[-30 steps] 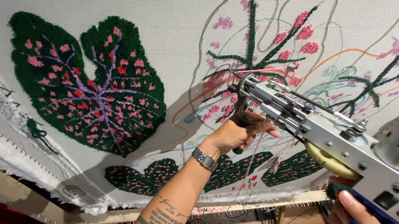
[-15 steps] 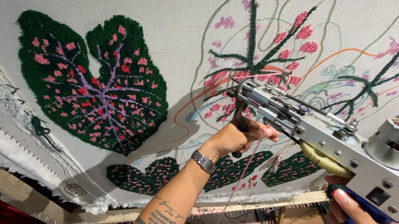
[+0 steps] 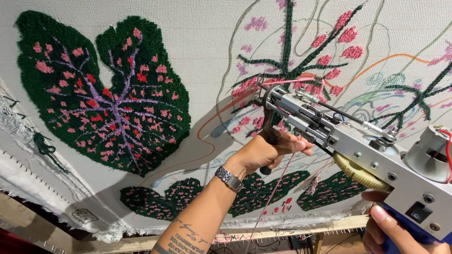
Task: Using a tufting gun to create a patterned rug design on a canvas frame.
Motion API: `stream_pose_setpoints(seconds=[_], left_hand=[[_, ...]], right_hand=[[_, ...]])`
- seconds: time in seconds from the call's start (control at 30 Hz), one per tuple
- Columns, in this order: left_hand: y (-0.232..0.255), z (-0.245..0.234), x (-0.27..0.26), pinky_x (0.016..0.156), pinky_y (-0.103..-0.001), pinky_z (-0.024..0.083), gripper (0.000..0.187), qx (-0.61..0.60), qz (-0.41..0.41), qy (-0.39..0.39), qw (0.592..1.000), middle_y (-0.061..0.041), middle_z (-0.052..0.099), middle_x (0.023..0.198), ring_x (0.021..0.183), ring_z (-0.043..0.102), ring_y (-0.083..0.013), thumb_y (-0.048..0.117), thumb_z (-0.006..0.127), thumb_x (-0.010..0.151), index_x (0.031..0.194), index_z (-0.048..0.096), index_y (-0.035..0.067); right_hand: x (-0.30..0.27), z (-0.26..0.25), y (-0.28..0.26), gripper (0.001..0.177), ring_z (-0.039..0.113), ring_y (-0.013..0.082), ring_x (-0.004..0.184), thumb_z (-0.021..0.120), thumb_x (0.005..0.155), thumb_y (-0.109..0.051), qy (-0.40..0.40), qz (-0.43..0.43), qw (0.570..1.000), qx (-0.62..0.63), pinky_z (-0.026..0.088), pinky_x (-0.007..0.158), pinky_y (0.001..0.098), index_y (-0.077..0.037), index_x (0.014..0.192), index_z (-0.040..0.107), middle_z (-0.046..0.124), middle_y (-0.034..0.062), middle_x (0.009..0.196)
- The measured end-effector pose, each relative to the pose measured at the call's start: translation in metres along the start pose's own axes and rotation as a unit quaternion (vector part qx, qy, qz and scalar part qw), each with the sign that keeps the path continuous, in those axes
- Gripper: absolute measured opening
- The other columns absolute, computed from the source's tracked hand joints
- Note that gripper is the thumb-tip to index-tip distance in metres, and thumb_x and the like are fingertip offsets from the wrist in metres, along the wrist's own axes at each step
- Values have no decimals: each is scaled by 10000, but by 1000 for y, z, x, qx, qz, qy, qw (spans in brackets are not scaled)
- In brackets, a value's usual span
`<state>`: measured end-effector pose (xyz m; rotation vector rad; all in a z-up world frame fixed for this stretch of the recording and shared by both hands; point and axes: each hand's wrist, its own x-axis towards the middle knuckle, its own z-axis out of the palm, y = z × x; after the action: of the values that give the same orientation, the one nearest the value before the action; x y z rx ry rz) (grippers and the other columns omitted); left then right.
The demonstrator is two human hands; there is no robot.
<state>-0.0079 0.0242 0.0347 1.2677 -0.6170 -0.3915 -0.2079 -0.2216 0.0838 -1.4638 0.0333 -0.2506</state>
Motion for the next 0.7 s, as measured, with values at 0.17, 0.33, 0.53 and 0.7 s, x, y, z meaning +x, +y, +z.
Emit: stream_pose_setpoints(seconds=[0.17, 0.33, 0.53, 0.7], left_hand=[[-3, -10, 5, 386, -234, 336, 354, -21, 3, 10, 1000, -104, 793, 1061, 417, 403, -45, 321, 733, 956, 1064, 736, -16], [-12, -25, 14, 380, -229, 348, 324, -38, 32, 15, 999, -100, 800, 1063, 376, 388, -42, 322, 746, 940, 897, 646, 18], [-1, -30, 17, 466, -242, 416, 201, -29, 31, 28, 999, 15, 587, 631, 396, 407, -55, 274, 757, 948, 855, 673, 117], [-24, -49, 30, 379, -259, 285, 350, -29, 24, 52, 998, 72, 462, 543, 396, 387, -49, 254, 797, 906, 696, 534, 160]], right_hand=[[2, 11, 0, 306, 515, 187, 559, 709, 968, -77, 18, 3, 1000, -7, 417, 467, 345, 116, 1203, 670, 545, 95, 704], [0, 43, -11, 317, 502, 152, 577, 690, 914, -68, 43, -8, 999, -17, 421, 489, 327, 99, 1183, 674, 540, 61, 718], [4, 56, -2, 289, 505, 153, 587, 676, 924, -21, 40, -50, 998, 3, 413, 485, 319, 117, 1176, 655, 579, 60, 782], [7, 57, 8, 206, 527, 157, 591, 673, 926, -19, 47, -32, 998, 7, 424, 487, 320, 96, 1097, 658, 591, 76, 776]])
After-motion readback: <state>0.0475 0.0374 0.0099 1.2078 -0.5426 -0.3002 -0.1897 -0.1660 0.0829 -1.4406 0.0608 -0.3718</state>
